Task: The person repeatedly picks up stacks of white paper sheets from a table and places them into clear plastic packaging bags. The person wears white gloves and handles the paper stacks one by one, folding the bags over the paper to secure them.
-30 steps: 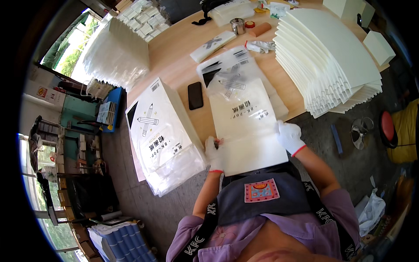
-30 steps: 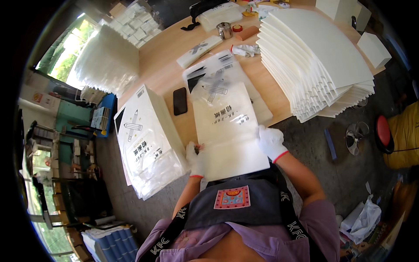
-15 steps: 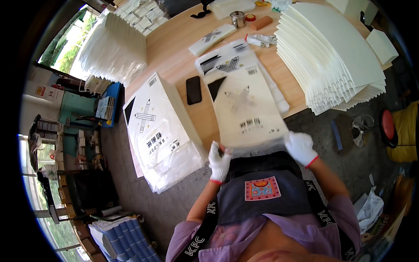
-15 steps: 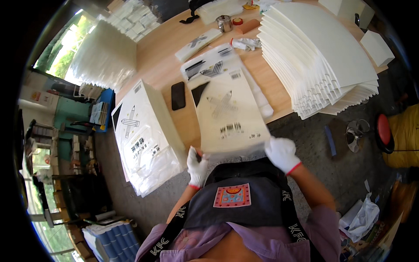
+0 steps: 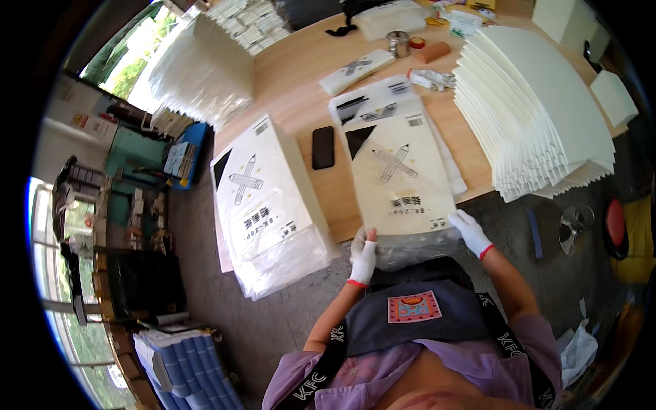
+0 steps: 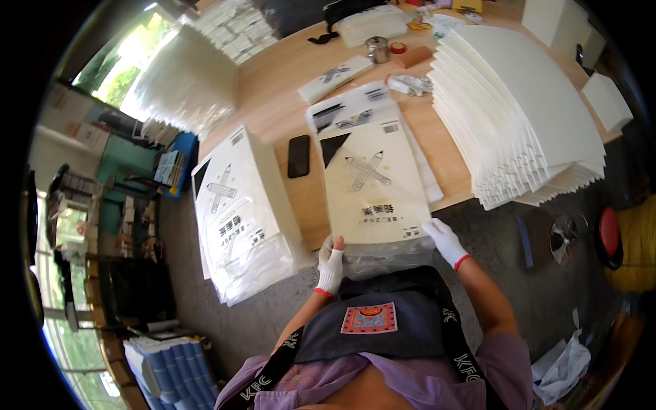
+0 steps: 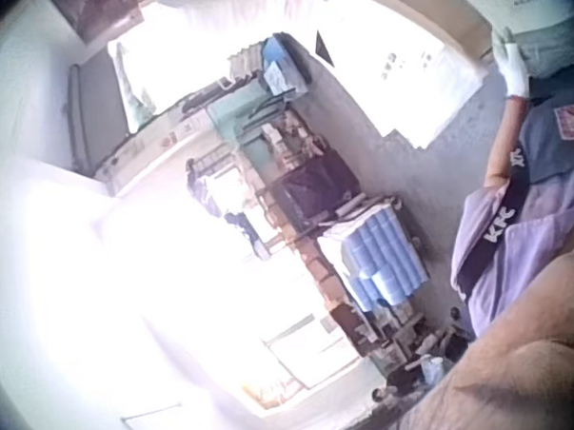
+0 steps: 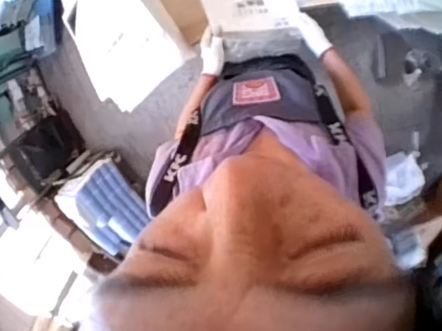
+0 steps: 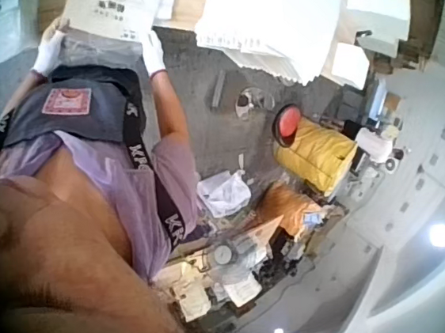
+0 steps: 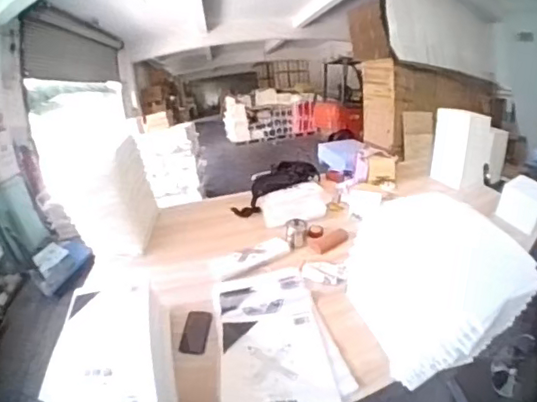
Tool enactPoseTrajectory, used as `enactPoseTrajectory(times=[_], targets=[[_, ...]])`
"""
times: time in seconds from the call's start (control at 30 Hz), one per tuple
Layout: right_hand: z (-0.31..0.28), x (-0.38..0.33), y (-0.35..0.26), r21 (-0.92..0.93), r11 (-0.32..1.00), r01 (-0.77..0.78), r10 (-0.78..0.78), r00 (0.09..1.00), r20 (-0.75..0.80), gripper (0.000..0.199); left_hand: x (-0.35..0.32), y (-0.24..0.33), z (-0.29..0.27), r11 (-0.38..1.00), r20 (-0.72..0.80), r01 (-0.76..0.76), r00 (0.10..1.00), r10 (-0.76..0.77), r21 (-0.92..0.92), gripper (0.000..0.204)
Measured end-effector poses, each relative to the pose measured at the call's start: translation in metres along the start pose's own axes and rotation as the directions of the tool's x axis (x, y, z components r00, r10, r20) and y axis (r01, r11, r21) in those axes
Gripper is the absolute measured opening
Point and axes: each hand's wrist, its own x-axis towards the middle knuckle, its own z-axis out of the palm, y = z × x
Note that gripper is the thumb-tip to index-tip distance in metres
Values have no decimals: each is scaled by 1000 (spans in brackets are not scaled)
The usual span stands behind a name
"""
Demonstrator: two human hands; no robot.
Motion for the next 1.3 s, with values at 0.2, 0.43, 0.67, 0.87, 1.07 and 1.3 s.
enactPoseTrajectory(times=[0.2, 0.43, 0.67, 0.87, 1.07, 1.3], targets=[[115, 10, -41, 443, 874, -198, -57, 864, 500, 44, -44, 138, -66, 627, 102, -649, 725, 681, 431, 10], [261, 52, -161, -222, 915, 338, -118, 748, 654, 40, -25, 144, -242, 816, -606, -556, 597, 526, 160, 21], [283, 18, -183, -680, 456, 574, -187, 809, 557, 52, -2, -19, -304, 989, -827, -126, 545, 139, 83, 48], [197, 6, -75, -678, 297, 673, -55, 720, 691, 47, -12, -147, -203, 834, -407, -76, 895, -185, -546, 39], [81, -31, -31, -889, 370, 268, 134, 932, 337, 46, 18, -43, -18, 741, 377, -489, 863, 335, 460, 9], [39, -71, -28, -844, 536, -10, 90, 995, 45, 37, 111, 10, 100, 309, 511, -672, 724, 462, 673, 17]])
